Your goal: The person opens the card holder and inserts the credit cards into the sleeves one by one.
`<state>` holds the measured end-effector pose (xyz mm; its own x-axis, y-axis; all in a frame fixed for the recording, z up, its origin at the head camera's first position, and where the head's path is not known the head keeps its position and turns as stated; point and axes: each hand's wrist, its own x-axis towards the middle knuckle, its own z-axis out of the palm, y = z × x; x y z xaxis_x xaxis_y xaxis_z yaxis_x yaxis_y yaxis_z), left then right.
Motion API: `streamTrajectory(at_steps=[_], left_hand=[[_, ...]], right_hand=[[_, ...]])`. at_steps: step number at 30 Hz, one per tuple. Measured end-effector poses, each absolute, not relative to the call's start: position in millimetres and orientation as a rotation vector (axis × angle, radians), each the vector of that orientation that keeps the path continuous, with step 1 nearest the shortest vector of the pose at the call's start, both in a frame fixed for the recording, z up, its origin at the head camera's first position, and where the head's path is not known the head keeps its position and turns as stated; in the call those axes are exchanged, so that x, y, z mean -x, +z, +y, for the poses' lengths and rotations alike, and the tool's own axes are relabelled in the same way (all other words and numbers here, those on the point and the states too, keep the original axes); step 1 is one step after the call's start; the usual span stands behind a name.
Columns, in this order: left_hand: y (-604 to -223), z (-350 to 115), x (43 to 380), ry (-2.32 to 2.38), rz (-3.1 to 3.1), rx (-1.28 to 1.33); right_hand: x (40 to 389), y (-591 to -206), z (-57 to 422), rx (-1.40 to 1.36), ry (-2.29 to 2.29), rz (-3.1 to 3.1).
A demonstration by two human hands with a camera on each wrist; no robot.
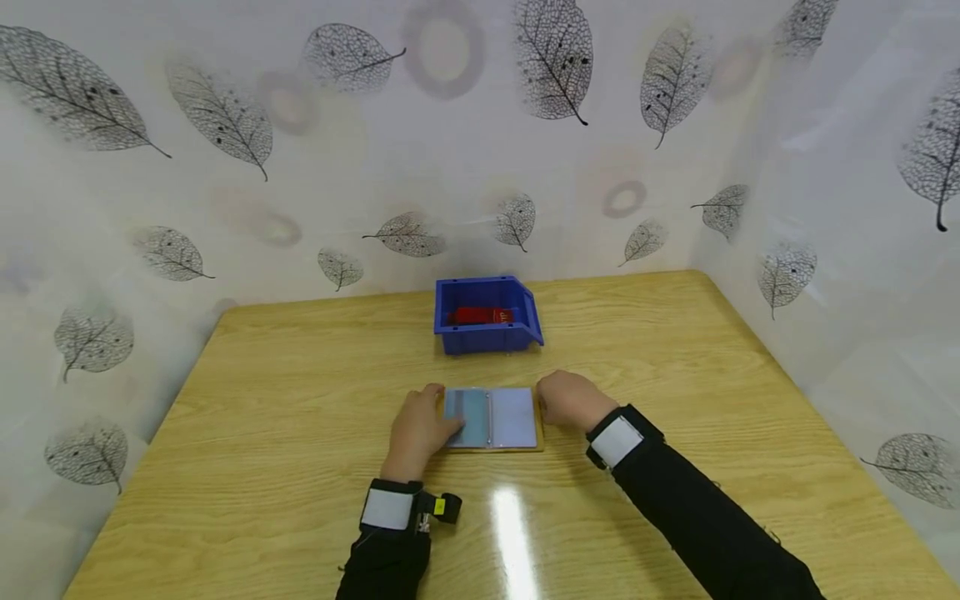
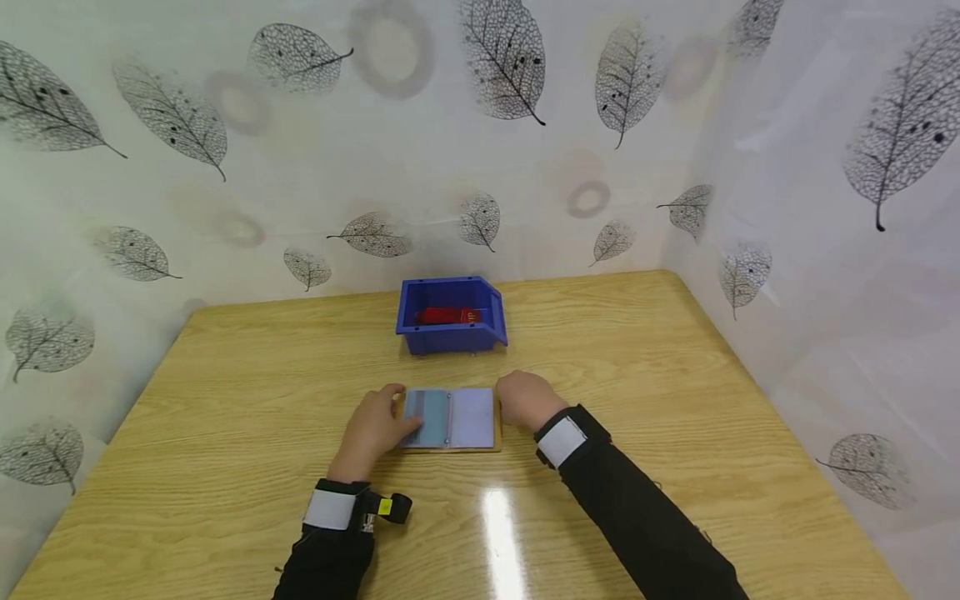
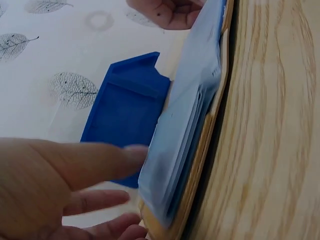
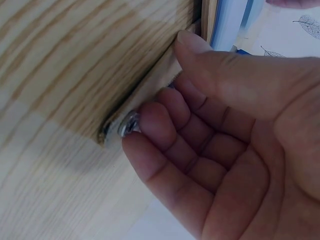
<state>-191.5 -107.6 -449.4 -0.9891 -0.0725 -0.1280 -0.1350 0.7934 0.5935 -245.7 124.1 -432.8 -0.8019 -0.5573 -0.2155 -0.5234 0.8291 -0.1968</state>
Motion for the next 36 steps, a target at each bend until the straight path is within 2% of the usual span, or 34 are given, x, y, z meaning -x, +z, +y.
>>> streamTrajectory(at_steps=[6, 12, 23, 31, 36], left_hand=[[-454, -95, 191, 0.846, 2.893, 0.010], [-459, -90, 187, 0.759, 2.941, 0.003], [-459, -87, 182, 0.725, 2.973, 0.007], [-461, -91, 177, 0.808, 2.950, 0.011], [-462, -93, 178, 0.836, 2.942, 0.008]], right_hand=[[248, -430, 125, 0.796, -0.209, 2.710], [261, -423, 123, 0.661, -0.240, 2.629], [328, -375, 97, 0.525, -0.458, 2.932], [377, -402, 74, 0.570, -0.661, 2.853], [392, -415, 64, 0.616, -0.481, 2.788]])
